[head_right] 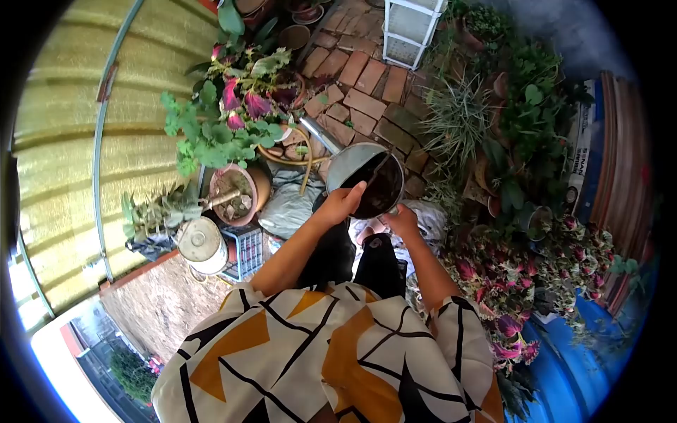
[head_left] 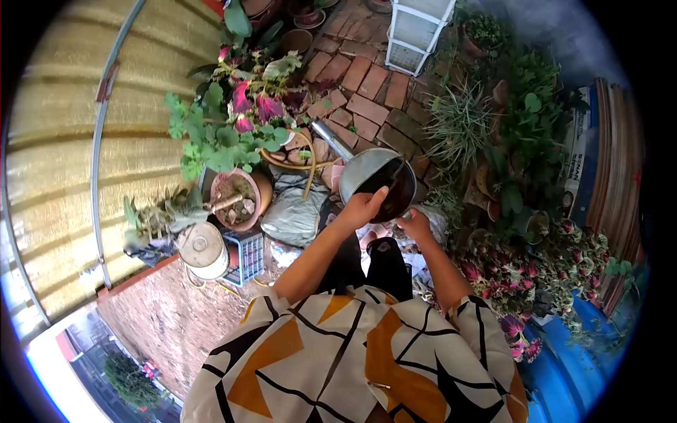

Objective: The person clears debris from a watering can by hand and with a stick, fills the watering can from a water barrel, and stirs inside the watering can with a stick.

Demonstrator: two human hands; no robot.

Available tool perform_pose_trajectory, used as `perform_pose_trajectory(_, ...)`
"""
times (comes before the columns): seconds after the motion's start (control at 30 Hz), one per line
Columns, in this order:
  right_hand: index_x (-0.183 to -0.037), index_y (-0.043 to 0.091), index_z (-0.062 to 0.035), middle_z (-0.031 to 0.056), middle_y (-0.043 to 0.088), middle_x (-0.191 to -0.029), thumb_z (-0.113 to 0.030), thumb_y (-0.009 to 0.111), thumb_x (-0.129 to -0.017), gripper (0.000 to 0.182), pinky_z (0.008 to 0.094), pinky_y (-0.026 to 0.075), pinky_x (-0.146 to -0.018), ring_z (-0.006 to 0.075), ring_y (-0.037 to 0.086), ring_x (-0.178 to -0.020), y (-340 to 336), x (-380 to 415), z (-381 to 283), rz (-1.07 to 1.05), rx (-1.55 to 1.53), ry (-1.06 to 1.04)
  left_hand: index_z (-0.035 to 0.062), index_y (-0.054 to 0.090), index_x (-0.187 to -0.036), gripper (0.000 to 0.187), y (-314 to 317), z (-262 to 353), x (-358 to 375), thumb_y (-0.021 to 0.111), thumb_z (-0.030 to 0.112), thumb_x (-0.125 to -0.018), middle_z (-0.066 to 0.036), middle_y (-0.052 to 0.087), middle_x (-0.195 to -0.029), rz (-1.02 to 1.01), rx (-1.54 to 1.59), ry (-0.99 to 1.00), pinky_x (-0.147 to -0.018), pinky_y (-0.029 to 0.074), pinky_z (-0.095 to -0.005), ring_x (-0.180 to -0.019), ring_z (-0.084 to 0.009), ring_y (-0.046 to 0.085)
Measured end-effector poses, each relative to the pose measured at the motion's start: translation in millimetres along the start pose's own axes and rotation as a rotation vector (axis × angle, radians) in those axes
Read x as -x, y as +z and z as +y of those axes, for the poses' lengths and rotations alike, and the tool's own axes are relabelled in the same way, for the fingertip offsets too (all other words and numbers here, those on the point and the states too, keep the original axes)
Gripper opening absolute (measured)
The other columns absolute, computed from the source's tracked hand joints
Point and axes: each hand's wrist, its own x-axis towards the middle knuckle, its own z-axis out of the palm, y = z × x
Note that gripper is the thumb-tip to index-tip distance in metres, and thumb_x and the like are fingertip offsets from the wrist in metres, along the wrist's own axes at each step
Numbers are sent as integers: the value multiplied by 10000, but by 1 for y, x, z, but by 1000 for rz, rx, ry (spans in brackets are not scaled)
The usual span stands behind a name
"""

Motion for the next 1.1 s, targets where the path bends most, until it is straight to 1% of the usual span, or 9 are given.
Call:
perform_pose_trajectory(0.23,-873,586,-6,219,608,-819,-349,657,-634,423,409,457,-710,362,582,-818,29,-76,-21,29,53,-24,58,463,-504,608,-49,-7,-84,370,535,-871,-25,447,-508,-109,-25,-117,-521,351,-254,-503,-127,422)
perform_pose_trajectory(0.3,-868,587,-9,216,607,-811,-368,661,-633,435,411,456,-708,362,582,-812,47,-102,-25,39,-24,-38,50,463,-516,606,-64,-17,-110,366,529,-874,-28,448,-511,-85,-74,-85,-534,355,-263,-512,-135,428)
perform_pose_trajectory(0.4,-907,574,-11,198,604,-797,-319,678,-636,423,395,450,-681,337,593,-794,65,-135,-36,-48,87,63,46,452,-520,594,-88,-22,-141,364,507,-885,-24,435,-508,-102,-77,-123,-534,355,-266,-516,-134,422)
perform_pose_trajectory(0.57,-870,560,-21,211,596,-785,-364,668,-642,425,413,455,-667,365,581,-775,100,-180,-52,4,43,-3,61,422,-519,574,-125,-48,-185,359,490,-896,-9,394,-497,-148,-102,-99,-510,328,-252,-505,-107,386)
perform_pose_trajectory(0.63,-856,565,-9,227,588,-771,-312,665,-648,381,430,458,-682,386,573,-788,112,-200,-63,15,9,7,65,416,-524,571,-137,-63,-204,361,496,-894,-4,382,-491,-163,-154,-88,-505,321,-249,-502,-106,379)
perform_pose_trajectory(0.77,-854,557,-9,224,586,-776,-282,658,-647,357,432,464,-687,377,578,-774,138,-233,-74,25,34,11,62,414,-523,583,-165,-85,-234,352,514,-887,-3,380,-493,-150,-101,-117,-506,311,-250,-509,-104,378)
perform_pose_trajectory(0.87,-971,552,-29,205,598,-855,-298,666,-658,428,420,457,-726,366,576,-840,149,-249,-82,-18,43,49,63,430,-538,544,-186,-86,-251,373,467,-898,-12,419,-498,-156,-43,-120,-472,336,-255,-479,-104,413)
perform_pose_trajectory(0.97,-869,562,2,216,590,-829,-280,656,-665,361,426,467,-719,372,578,-811,155,-258,-91,32,-1,29,65,423,-531,551,-192,-80,-259,361,469,-900,-15,406,-495,-155,-42,-81,-464,333,-246,-469,-107,402)
perform_pose_trajectory(1.1,-892,569,0,214,594,-847,-284,648,-678,364,424,471,-735,370,580,-820,156,-267,-99,0,36,58,61,419,-529,567,-198,-88,-268,353,487,-897,-17,397,-493,-158,-40,-70,-473,337,-248,-463,-113,392)
